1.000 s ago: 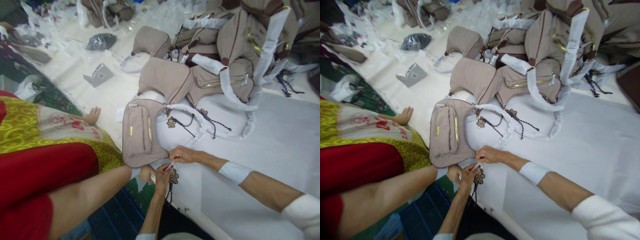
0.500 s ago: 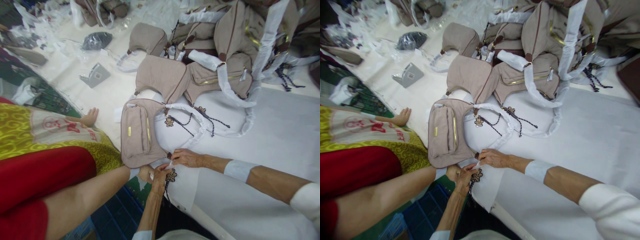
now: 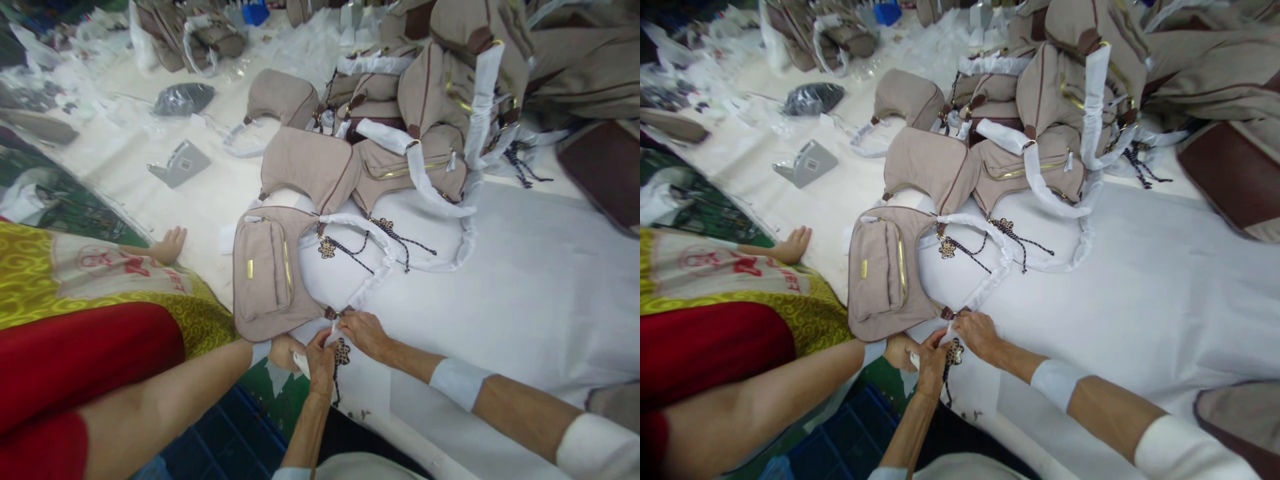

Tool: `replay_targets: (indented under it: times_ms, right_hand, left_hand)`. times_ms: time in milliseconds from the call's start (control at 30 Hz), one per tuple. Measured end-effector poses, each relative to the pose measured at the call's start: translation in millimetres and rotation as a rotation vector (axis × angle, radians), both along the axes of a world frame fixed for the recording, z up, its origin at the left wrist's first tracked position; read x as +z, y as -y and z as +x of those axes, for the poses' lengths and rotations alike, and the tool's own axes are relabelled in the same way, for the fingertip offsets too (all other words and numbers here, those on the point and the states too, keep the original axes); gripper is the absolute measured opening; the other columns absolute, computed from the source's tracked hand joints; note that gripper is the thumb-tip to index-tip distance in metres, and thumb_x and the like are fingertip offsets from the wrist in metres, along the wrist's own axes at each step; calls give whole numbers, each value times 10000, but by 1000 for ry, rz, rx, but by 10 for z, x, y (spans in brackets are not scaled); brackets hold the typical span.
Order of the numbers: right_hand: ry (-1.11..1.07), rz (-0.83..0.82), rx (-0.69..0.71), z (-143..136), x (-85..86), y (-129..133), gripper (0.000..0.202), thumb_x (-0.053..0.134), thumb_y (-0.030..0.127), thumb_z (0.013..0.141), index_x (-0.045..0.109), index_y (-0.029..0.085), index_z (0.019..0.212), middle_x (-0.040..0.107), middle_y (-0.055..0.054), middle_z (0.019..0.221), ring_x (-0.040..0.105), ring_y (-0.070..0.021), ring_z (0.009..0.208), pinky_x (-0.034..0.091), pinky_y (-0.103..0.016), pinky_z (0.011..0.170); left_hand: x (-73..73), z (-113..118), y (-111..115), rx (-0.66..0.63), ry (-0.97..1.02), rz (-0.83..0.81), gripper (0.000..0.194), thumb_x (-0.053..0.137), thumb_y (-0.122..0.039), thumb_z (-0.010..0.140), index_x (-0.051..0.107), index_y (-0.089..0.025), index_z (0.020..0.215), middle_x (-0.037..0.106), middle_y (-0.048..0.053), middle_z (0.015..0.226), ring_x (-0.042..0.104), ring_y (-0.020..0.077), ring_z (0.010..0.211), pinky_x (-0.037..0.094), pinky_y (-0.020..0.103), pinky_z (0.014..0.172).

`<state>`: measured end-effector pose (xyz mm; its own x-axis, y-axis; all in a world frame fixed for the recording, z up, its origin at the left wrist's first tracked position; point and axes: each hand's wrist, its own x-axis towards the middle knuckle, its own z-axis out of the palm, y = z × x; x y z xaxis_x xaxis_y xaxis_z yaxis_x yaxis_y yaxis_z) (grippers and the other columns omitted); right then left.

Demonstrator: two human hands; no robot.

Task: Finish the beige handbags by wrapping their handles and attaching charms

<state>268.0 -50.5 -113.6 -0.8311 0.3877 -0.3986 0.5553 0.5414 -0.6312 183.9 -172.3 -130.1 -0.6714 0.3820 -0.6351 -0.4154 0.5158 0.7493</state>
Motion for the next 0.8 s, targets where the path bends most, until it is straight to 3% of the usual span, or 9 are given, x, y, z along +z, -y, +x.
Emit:
replay_targets:
  times_ms: [167,433,667,800]
  right_hand:
    - [0,-54,-259,-17,-39,157,176,446,200,818,609,256,855,661,28,932,582,-130,871,325,-245,668]
    - [34,-48,-275,-23,-50,155,129,440,182,809,558,234,813,649,30,875,574,-127,830,264,-257,617]
    - [37,-72,-260,-22,-26,110,144,441,159,791,564,232,803,653,17,860,570,-137,811,260,-265,609]
    - [8,-69,-252,2,-52,105,141,435,175,803,562,235,805,655,14,860,570,-141,817,269,-264,620]
  left_hand:
    - [-22,51,21,-43,-26,32,331,571,-125,580,675,-131,894,704,75,811,642,189,733,498,287,673]
    - [89,59,-44,-203,-177,-25,359,546,-61,579,684,-152,898,701,71,882,632,204,860,457,342,870]
    - [187,30,-128,-176,60,-38,328,695,-160,545,676,-125,870,686,65,783,608,174,704,466,282,690]
    - [234,-12,-203,-137,87,-96,244,639,-335,654,691,-128,773,620,20,588,538,144,569,419,259,561]
